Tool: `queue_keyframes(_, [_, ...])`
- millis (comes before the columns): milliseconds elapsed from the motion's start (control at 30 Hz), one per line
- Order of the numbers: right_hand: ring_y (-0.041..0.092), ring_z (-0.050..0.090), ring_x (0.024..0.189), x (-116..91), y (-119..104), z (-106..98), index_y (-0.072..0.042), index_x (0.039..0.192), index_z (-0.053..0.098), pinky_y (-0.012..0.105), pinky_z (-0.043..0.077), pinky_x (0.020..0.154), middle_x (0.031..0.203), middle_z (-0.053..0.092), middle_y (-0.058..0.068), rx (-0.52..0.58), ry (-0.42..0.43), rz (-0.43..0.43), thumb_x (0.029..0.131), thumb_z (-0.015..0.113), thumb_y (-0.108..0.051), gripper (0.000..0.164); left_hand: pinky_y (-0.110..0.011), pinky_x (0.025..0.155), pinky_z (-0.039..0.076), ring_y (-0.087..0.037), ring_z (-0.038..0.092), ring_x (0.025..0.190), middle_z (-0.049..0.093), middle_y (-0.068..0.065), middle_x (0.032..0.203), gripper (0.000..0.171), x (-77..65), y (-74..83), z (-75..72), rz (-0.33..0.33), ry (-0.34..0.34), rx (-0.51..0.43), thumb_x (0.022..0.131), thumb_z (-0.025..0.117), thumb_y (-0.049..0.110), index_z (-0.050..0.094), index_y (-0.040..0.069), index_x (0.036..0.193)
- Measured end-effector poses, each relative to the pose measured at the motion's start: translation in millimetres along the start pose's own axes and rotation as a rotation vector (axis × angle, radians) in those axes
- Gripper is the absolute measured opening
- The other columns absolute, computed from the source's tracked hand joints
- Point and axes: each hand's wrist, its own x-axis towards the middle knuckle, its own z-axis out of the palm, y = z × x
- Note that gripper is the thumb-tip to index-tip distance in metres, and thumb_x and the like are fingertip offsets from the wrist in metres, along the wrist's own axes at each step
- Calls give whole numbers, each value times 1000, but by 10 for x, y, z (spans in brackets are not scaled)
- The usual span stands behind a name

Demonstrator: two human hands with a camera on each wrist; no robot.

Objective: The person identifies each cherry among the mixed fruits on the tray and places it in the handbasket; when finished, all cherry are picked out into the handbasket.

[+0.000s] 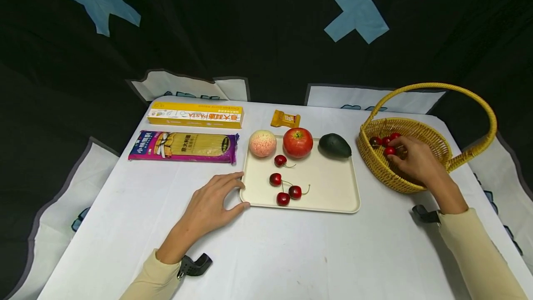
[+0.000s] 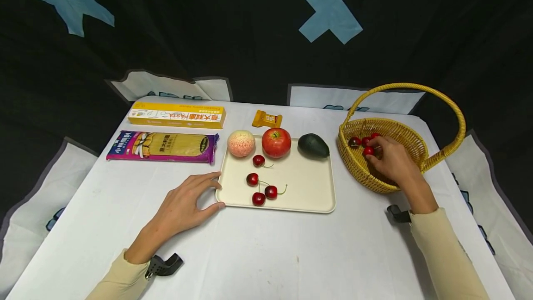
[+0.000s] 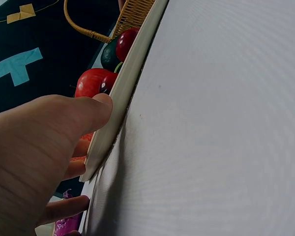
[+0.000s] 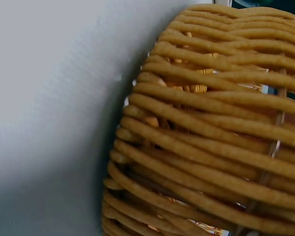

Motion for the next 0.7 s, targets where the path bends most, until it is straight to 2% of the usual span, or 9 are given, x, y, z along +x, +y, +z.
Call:
queue_keyframes(300, [45,64,106,5,13,-21,4,132,65,66,57,89,122,64,31,-7,-8,4,97,81,-13,42,-52,93,63,-26,61,135,63,1,153,42,-1,0,1,-3,-9,-4,89,86,51,75,23,118])
queue_keyframes(533, [47,64,112,-24,-72,-53,3,132,66,69,55,93,124,65,29,-7,45,-43,97,82,-13,42,-52,92,63,-26,62,135,63,1,154,42,-2,6,-3,-7,-11,-3,89,86,51,75,23,118])
queue_keyframes(700, [48,63,117,-28,-175,-83,1,133,66,70,53,97,128,66,28,-3,65,-41,98,80,-14,40,-53,91,63,-26,61,135,63,1,154,42,-3,9,-4,-7,-9,-2,89,86,51,75,23,118])
